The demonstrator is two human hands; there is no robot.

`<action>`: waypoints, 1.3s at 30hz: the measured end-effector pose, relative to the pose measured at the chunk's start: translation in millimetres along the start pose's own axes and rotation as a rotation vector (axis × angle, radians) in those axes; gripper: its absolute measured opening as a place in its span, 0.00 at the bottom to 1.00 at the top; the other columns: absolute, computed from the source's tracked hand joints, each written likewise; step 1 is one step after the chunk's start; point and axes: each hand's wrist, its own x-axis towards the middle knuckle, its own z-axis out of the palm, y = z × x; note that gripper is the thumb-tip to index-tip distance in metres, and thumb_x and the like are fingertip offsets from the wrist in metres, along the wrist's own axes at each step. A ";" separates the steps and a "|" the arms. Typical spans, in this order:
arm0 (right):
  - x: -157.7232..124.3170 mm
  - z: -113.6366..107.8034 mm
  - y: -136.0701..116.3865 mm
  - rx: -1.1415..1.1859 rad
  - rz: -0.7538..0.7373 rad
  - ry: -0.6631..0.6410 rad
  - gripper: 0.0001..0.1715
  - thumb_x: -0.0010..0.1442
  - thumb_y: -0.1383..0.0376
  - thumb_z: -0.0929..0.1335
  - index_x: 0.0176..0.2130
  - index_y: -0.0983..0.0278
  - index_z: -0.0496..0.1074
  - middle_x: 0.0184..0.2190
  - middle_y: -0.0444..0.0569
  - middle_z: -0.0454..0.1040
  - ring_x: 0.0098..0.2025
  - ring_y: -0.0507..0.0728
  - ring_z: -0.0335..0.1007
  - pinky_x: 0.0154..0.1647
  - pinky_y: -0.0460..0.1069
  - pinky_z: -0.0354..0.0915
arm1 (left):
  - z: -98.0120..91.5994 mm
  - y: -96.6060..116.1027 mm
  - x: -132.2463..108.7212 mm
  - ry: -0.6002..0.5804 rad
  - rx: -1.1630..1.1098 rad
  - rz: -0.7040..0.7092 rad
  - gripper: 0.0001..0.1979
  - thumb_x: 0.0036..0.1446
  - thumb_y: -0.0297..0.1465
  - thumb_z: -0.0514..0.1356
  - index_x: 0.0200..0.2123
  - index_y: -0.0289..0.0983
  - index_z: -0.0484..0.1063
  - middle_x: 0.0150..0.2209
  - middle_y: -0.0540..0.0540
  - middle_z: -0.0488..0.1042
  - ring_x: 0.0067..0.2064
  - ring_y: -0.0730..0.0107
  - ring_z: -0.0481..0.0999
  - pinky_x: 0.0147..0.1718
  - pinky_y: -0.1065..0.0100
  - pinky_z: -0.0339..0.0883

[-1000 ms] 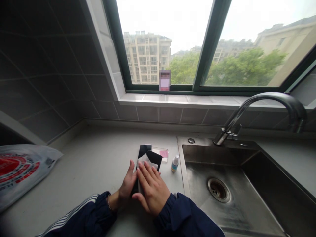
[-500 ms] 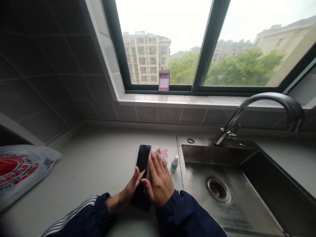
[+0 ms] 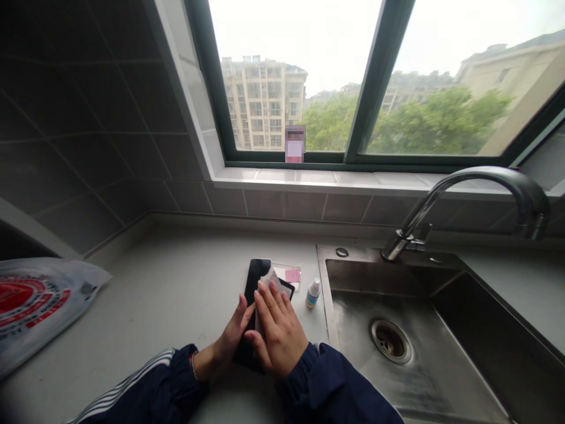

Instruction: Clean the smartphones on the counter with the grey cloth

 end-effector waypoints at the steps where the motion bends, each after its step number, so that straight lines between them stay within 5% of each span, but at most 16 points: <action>1: 0.1 -0.1 -1.6 0.005 -0.016 -0.011 0.36 0.71 0.56 0.57 0.69 0.74 0.49 0.70 0.61 0.46 0.72 0.69 0.34 0.66 0.67 0.53 | -0.2 1.2 0.3 0.030 -0.003 0.003 0.40 0.57 0.58 0.51 0.62 0.37 0.64 0.67 0.43 0.59 0.71 0.53 0.45 0.69 0.56 0.35; 11: 0.3 0.3 -17.0 0.053 -0.079 -0.134 0.38 0.71 0.52 0.56 0.69 0.72 0.47 0.70 0.58 0.44 0.72 0.68 0.33 0.67 0.66 0.51 | -3.0 8.7 -0.4 0.035 -0.269 -0.124 0.43 0.59 0.59 0.45 0.53 0.25 0.71 0.52 0.29 0.76 0.62 0.46 0.66 0.66 0.51 0.47; 18: -1.1 0.5 -23.1 0.081 -0.110 -0.257 0.40 0.70 0.52 0.58 0.70 0.73 0.45 0.71 0.56 0.40 0.72 0.65 0.32 0.69 0.63 0.48 | 0.3 27.2 0.2 0.166 -0.303 -0.063 0.40 0.59 0.58 0.47 0.55 0.29 0.69 0.45 0.32 0.79 0.50 0.47 0.78 0.56 0.48 0.63; 31: 2.9 -13.7 -31.8 0.138 -0.197 -0.326 0.42 0.68 0.49 0.61 0.69 0.72 0.50 0.70 0.55 0.44 0.72 0.64 0.35 0.70 0.61 0.47 | -7.6 40.2 -0.5 0.339 -0.212 0.028 0.40 0.58 0.57 0.48 0.56 0.28 0.68 0.37 0.34 0.80 0.38 0.50 0.80 0.41 0.53 0.71; 36: 1.1 -10.3 -30.7 0.111 -0.181 -0.319 0.44 0.67 0.48 0.61 0.69 0.72 0.48 0.70 0.55 0.43 0.72 0.64 0.35 0.70 0.60 0.48 | -2.6 38.0 0.1 0.309 -0.209 -0.004 0.41 0.58 0.58 0.48 0.56 0.27 0.68 0.34 0.34 0.80 0.31 0.55 0.80 0.35 0.57 0.72; 39: -2.2 -3.1 -28.3 0.078 -0.139 -0.273 0.44 0.68 0.48 0.60 0.70 0.73 0.46 0.70 0.57 0.43 0.72 0.65 0.35 0.69 0.61 0.50 | 2.4 33.1 -0.4 0.273 -0.234 -0.010 0.38 0.59 0.57 0.48 0.55 0.29 0.68 0.39 0.34 0.80 0.35 0.54 0.80 0.40 0.55 0.72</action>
